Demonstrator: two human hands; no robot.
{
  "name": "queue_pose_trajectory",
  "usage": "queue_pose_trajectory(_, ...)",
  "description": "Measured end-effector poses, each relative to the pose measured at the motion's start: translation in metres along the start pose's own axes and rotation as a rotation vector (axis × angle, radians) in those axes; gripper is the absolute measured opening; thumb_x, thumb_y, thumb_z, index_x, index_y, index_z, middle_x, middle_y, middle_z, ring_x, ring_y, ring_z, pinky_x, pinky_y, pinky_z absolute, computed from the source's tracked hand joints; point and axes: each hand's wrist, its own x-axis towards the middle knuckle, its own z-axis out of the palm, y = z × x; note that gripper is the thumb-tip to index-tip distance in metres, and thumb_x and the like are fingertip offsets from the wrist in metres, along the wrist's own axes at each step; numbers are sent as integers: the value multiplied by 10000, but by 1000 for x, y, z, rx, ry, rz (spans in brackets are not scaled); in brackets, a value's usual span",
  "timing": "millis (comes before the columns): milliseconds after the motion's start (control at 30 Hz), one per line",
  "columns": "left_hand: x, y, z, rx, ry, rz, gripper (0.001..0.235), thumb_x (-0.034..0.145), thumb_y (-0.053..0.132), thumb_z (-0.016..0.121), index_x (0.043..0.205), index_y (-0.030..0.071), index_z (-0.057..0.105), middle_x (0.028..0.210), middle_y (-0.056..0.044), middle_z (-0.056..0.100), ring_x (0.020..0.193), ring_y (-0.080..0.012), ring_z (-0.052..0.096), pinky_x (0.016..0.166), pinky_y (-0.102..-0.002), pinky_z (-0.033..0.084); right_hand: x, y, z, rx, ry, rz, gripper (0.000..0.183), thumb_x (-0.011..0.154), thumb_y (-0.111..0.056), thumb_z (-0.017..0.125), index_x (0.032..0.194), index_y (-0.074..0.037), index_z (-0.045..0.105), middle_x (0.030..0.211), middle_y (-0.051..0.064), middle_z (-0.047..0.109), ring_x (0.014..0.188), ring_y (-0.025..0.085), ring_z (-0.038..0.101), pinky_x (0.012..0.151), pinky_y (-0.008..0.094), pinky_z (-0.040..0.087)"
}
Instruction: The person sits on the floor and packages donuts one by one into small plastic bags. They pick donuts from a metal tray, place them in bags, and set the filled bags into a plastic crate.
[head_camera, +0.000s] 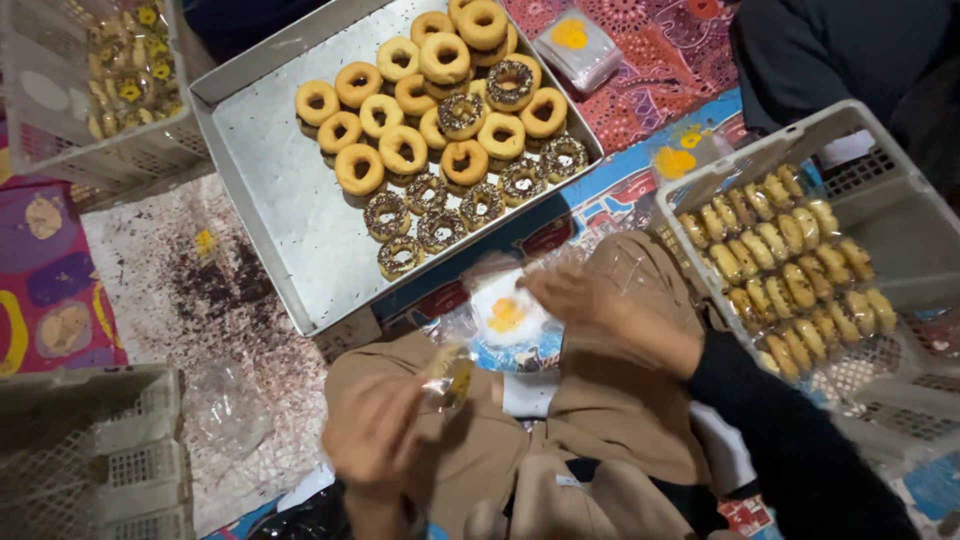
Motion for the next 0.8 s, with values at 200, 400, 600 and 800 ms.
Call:
queue_pose_trajectory(200, -21, -35, 38, -241, 246, -645, 115, 1015, 131, 653, 991, 19, 643, 996, -101, 673, 925, -185, 688, 811, -307, 576, 17, -7, 37, 1317, -712, 706, 675, 882, -415, 778, 1357, 30, 602, 1193, 220, 698, 1050, 281, 699, 903, 384, 554)
queue_pose_trajectory(400, -112, -95, 97, -24, 334, -906, 244, 982, 128, 787, 897, -41, 634, 770, -115, 610, 697, -219, 577, 654, -314, 471, 88, -162, 55, 1957, 147, 1241, 283, 966, -284, 744, 923, -4, 737, 839, 62, 696, 764, 124, 587, 665, 316, 464)
queue_pose_trajectory(600, -242, -87, 92, -95, 261, -1204, 149, 902, 105, 770, 888, -26, 700, 724, -80, 704, 644, -108, 656, 601, -249, 508, 26, -252, 63, 2050, -581, 1274, 225, 911, -225, 703, 804, -39, 772, 656, 28, 664, 599, 107, 564, 551, 305, 445)
queue_pose_trajectory(800, -219, -150, 142, -399, 295, -1271, 288, 916, 111, 816, 841, -45, 586, 744, -132, 685, 663, -123, 637, 580, -281, 507, -13, -149, 174, 962, -424, 971, 294, 824, -298, 759, 881, -19, 685, 779, 206, 682, 761, 410, 663, 666, 503, 516)
